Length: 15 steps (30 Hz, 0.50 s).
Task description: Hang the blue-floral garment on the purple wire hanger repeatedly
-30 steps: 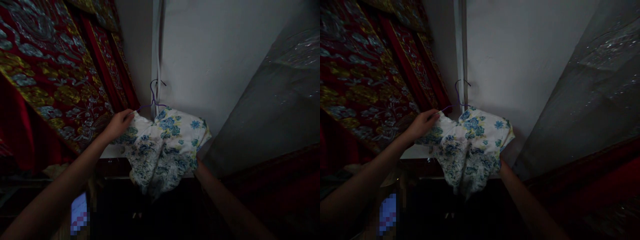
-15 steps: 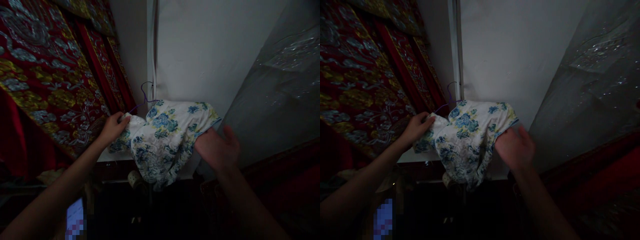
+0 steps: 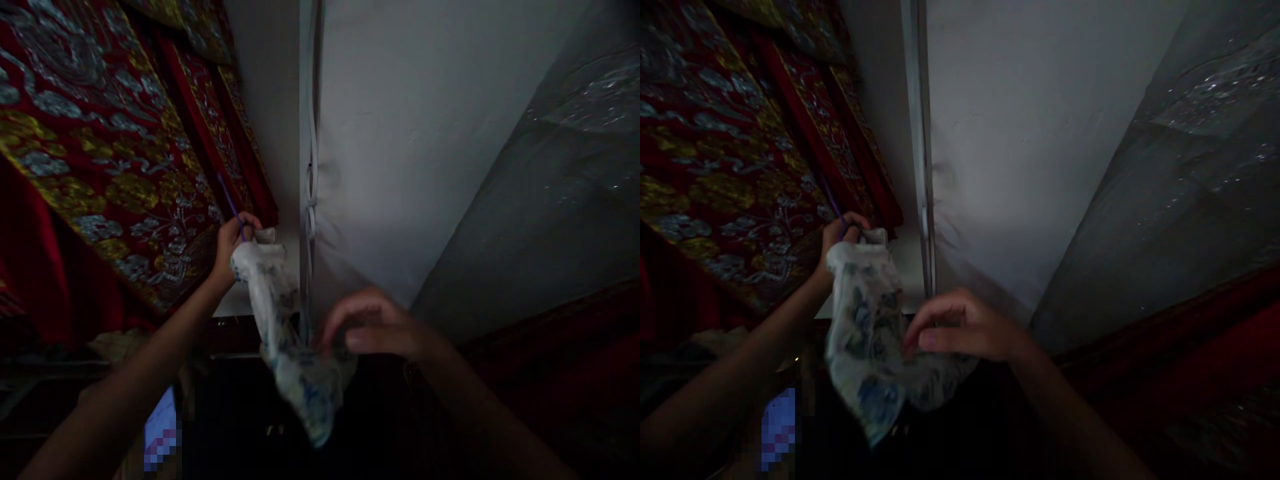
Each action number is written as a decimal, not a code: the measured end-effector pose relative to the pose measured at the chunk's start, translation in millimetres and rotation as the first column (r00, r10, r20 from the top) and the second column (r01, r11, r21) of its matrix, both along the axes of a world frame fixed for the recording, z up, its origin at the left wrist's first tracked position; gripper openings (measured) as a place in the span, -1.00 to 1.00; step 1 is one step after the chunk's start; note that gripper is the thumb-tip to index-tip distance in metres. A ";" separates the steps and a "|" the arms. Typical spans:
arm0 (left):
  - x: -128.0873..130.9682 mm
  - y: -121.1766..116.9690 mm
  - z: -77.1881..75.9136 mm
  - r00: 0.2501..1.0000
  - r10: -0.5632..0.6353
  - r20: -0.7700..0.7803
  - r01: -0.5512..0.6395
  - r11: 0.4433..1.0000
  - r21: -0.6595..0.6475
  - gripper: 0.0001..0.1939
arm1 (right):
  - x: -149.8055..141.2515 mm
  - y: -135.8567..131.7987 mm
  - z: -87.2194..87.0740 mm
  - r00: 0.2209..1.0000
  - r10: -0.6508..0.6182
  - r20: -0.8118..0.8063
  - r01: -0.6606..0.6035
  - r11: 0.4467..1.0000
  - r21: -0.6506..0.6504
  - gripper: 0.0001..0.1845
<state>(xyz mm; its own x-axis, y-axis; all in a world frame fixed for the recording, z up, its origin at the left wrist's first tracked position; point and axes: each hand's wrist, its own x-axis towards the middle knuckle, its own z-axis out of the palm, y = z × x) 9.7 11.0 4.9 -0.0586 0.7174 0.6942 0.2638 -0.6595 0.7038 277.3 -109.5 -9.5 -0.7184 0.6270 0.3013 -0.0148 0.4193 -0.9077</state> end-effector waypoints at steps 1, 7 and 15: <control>2.1 -9.8 -2.3 0.999 -0.018 0.033 0.018 1.000 -0.004 -0.91 | -2.1 3.8 -8.5 0.991 -0.120 0.052 0.112 0.985 0.133 -0.72; 40.4 -76.6 -2.0 0.933 -0.318 0.168 0.333 0.940 -0.072 -0.72 | -31.2 34.3 -65.0 0.753 -0.658 -0.008 0.441 0.496 0.748 0.04; 50.6 -87.1 -12.8 0.865 -0.470 0.175 0.500 0.833 -0.235 -0.65 | -7.5 36.8 -80.9 0.611 -0.773 -0.171 0.543 0.252 0.801 -0.12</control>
<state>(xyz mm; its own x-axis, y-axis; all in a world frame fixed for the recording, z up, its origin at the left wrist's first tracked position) 60.2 -76.1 -7.9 0.2835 0.8274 0.4849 -0.1264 -0.4690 0.8741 269.7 -72.7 -90.4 -0.2723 0.5374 0.7981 0.7412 0.6461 -0.1822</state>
